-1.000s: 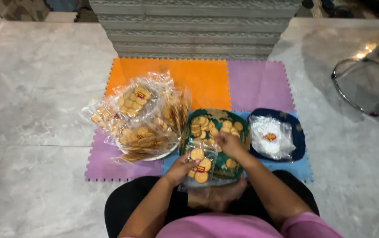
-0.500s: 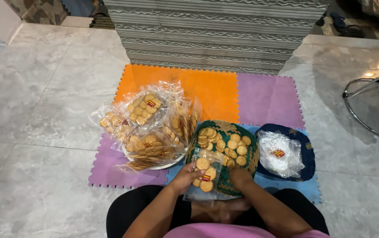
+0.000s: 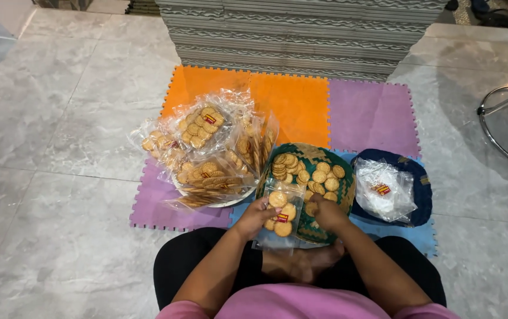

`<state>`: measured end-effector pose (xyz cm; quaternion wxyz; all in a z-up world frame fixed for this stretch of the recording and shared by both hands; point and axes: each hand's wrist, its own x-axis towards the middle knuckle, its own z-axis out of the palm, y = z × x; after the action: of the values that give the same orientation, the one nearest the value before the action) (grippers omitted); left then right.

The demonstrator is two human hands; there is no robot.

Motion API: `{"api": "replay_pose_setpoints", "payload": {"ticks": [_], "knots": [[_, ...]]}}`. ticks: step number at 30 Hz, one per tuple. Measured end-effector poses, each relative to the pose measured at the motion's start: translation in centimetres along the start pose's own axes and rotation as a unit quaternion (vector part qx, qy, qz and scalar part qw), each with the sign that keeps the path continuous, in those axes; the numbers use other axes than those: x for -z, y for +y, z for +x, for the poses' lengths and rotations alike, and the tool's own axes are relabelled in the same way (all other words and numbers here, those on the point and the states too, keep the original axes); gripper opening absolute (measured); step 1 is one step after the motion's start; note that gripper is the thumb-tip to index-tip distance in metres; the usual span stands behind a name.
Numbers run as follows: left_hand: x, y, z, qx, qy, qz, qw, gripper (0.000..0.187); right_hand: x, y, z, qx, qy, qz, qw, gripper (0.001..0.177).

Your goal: A person is manually packing small round cookies from a basket into clear plastic bags while sitting on the floor.

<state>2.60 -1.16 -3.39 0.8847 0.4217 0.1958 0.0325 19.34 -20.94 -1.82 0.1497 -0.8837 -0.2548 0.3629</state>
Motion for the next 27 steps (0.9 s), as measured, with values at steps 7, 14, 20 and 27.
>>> {"api": "replay_pose_setpoints", "payload": {"ticks": [7,14,20,27], "knots": [[-1.3,2.0,0.0,-0.026,0.004,-0.011,1.000,0.039,1.9,0.2,0.4,-0.038,0.099,0.287,0.952,0.034],[-1.6,3.5,-0.1,-0.041,-0.033,0.063,0.997,0.040,7.1,-3.6,-2.8,0.110,0.183,0.530,0.821,0.040],[-3.5,5.1,-0.2,-0.033,-0.089,0.101,0.990,0.044,9.7,-5.9,-2.8,0.151,0.101,0.601,0.779,0.042],[-4.2,5.8,-0.2,-0.017,-0.115,0.114,0.987,0.048,8.9,-5.1,-0.9,0.213,0.096,0.489,0.841,0.035]]}}
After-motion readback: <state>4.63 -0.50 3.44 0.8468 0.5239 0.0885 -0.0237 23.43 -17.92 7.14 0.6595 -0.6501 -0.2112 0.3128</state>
